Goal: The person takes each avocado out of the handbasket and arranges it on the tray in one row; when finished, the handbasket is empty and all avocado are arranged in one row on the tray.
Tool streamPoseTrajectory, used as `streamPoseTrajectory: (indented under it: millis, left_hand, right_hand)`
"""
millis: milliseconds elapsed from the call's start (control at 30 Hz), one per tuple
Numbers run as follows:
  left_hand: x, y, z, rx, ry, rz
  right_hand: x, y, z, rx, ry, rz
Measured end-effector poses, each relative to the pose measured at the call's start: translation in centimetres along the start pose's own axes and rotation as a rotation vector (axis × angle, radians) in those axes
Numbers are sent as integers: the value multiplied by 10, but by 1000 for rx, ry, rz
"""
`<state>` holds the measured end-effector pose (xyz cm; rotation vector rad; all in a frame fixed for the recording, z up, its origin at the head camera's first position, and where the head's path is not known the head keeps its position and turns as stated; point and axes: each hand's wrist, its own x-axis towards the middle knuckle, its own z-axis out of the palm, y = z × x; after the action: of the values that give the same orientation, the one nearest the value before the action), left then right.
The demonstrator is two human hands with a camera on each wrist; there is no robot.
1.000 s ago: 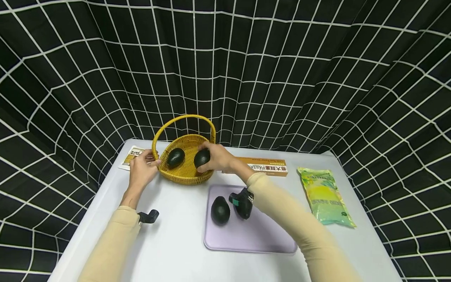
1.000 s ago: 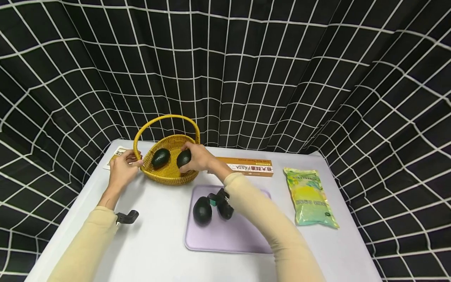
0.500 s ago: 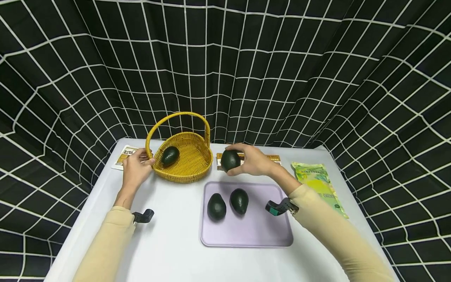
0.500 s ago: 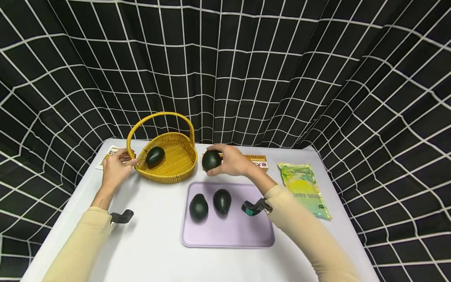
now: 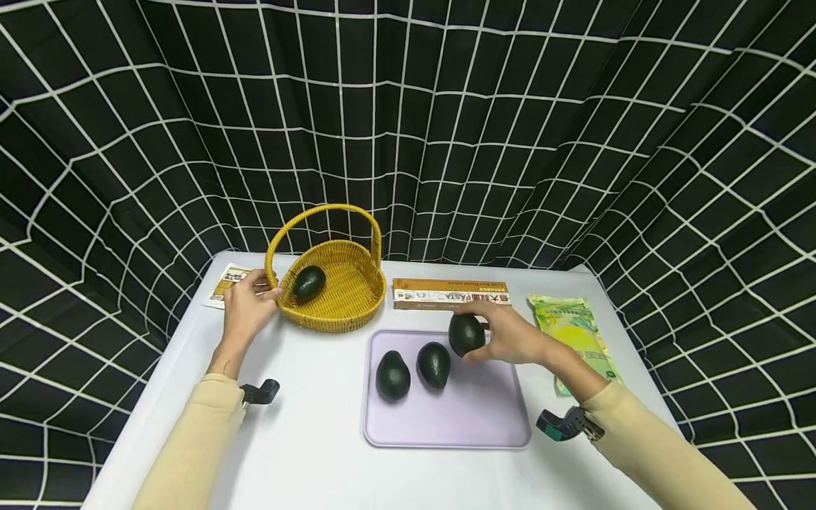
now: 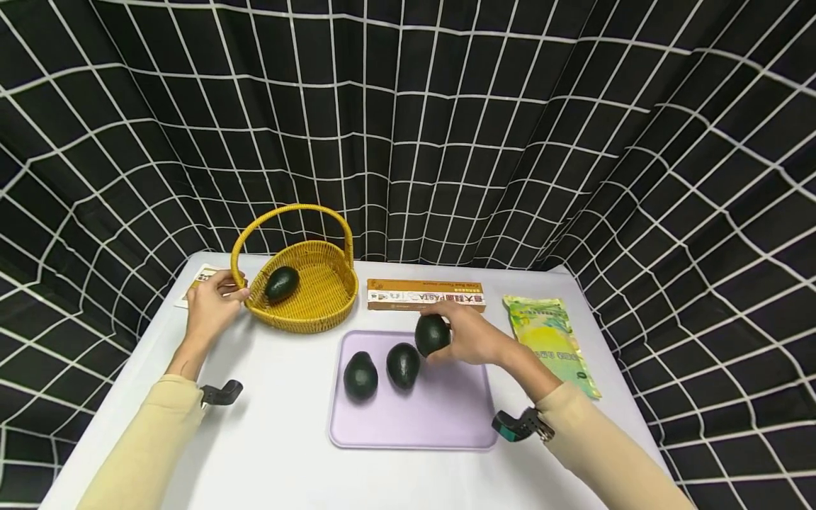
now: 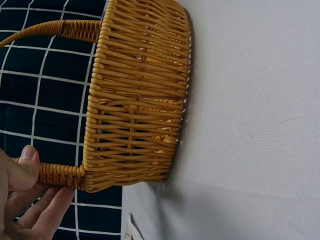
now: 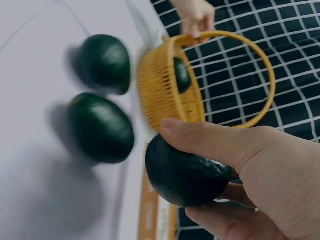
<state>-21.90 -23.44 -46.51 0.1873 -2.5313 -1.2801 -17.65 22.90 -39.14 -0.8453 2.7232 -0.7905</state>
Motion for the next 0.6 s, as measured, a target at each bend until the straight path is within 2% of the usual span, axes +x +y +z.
streamPoseTrajectory:
  millis: [167,300,600]
  left_hand:
    - [0,-2,1,5,15,10]
    - [1,-2,1,4,-1,-2]
    - [1,-2,0,0,-9,-12]
  right_hand:
    - [-18,14,17,-12,-1,33]
    - [-27,21,31,-8,-20,55]
    - [-36,38,58,-11,-23,45]
